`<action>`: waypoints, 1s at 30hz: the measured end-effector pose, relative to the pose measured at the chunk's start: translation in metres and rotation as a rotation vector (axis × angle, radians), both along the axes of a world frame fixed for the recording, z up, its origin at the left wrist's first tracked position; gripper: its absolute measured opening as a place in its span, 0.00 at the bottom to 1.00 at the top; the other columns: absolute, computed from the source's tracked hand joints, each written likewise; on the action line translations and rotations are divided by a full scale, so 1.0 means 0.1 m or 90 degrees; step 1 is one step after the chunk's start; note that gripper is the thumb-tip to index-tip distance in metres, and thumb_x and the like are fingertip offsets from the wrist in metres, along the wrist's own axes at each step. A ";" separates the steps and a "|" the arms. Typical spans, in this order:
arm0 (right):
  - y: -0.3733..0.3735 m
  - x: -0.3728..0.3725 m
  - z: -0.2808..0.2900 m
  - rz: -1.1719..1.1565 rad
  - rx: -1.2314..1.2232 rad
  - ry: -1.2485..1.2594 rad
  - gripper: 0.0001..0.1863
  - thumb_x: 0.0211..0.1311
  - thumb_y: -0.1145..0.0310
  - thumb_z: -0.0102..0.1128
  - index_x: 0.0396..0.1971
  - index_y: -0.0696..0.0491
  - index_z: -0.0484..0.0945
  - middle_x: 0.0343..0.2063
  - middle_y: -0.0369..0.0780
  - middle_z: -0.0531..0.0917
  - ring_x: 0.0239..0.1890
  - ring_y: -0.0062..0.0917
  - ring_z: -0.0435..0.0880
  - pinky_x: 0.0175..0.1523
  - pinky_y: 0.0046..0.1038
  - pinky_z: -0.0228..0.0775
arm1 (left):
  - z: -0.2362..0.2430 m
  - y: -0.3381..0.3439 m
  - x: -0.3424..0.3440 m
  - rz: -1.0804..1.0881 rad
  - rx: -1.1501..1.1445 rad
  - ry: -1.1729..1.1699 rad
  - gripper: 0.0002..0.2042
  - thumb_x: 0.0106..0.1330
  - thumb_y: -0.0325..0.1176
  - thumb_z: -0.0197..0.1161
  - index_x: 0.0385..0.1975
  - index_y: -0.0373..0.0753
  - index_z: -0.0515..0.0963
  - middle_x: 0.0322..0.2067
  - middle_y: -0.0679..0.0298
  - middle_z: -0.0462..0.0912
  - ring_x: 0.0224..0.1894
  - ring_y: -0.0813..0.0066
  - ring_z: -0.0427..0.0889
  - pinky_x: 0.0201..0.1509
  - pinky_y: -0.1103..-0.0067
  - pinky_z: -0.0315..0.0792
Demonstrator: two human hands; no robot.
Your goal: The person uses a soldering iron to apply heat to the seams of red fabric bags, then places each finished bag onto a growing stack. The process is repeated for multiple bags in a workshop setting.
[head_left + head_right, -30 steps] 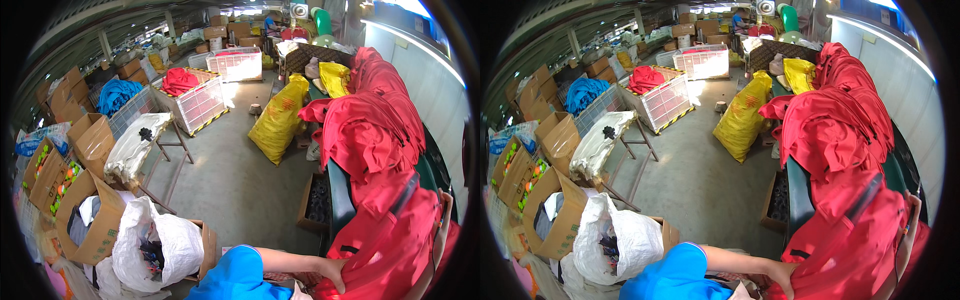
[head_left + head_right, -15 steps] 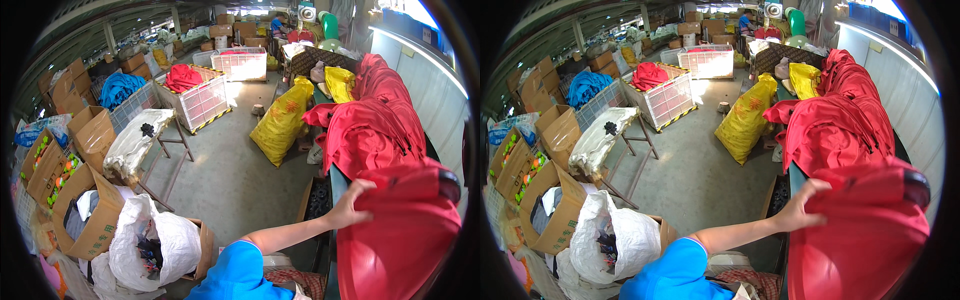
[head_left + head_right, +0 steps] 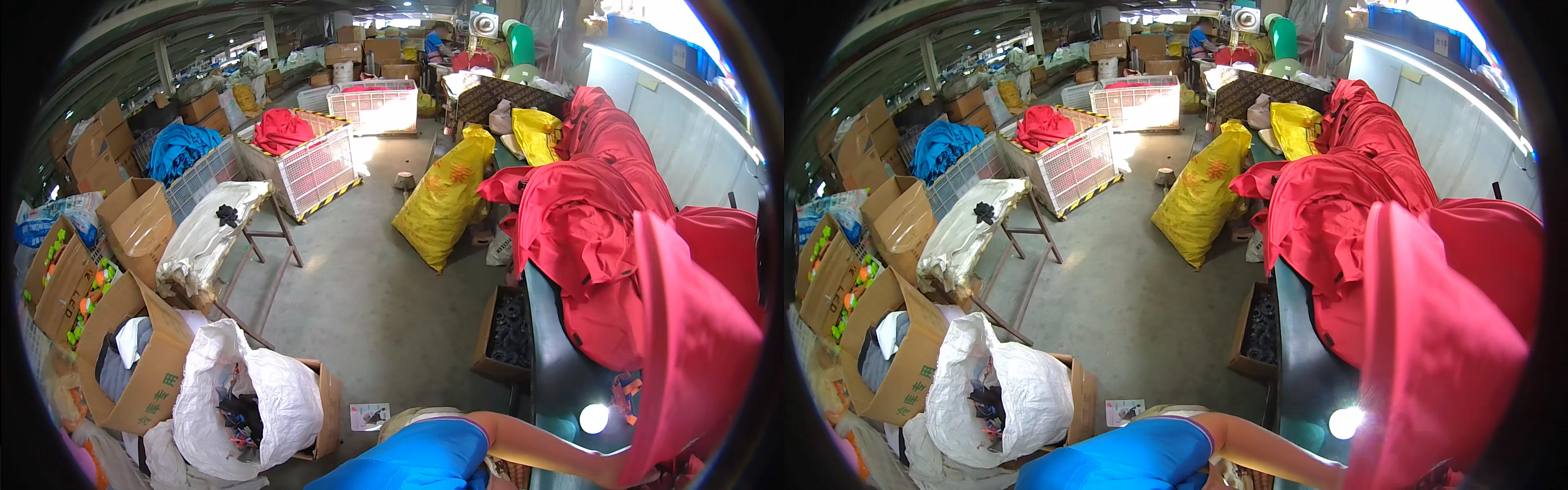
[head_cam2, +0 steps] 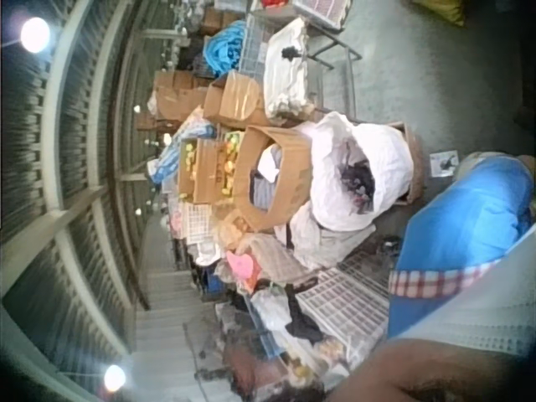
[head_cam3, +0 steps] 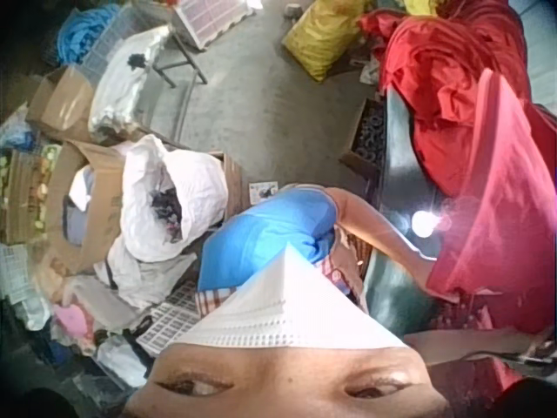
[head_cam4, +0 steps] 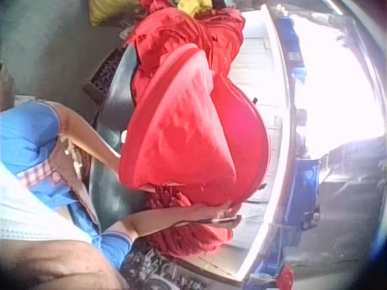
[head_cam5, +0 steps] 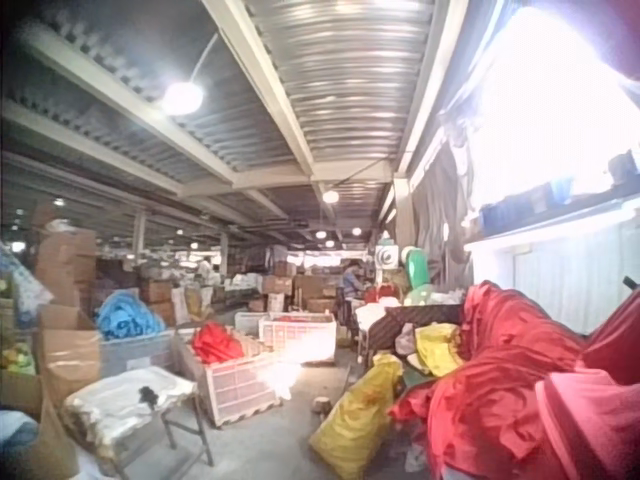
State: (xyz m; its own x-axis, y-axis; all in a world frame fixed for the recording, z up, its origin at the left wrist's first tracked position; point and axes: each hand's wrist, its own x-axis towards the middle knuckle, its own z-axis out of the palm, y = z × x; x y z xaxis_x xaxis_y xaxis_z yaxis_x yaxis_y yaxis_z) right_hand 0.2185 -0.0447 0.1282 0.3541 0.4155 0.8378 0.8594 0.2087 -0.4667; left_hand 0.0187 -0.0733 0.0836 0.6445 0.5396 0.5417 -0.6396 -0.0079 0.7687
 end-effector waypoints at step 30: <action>-0.42 0.47 -0.30 -0.331 -0.128 -0.385 0.19 0.64 0.58 0.65 0.54 0.42 0.76 0.60 0.33 0.81 0.69 0.29 0.71 0.77 0.55 0.30 | -0.77 0.95 -0.37 0.002 -0.212 0.262 0.31 0.52 0.25 0.77 0.59 0.36 0.74 0.53 0.62 0.81 0.56 0.70 0.79 0.63 0.73 0.72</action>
State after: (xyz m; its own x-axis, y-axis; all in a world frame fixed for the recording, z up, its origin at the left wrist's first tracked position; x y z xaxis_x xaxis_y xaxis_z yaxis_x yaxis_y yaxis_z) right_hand 0.2659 -0.0871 0.0978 0.0537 0.4847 0.8730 0.9381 -0.3240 0.1222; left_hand -0.0185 0.0213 0.0062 0.7659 0.6415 0.0436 -0.2853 0.2783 0.9171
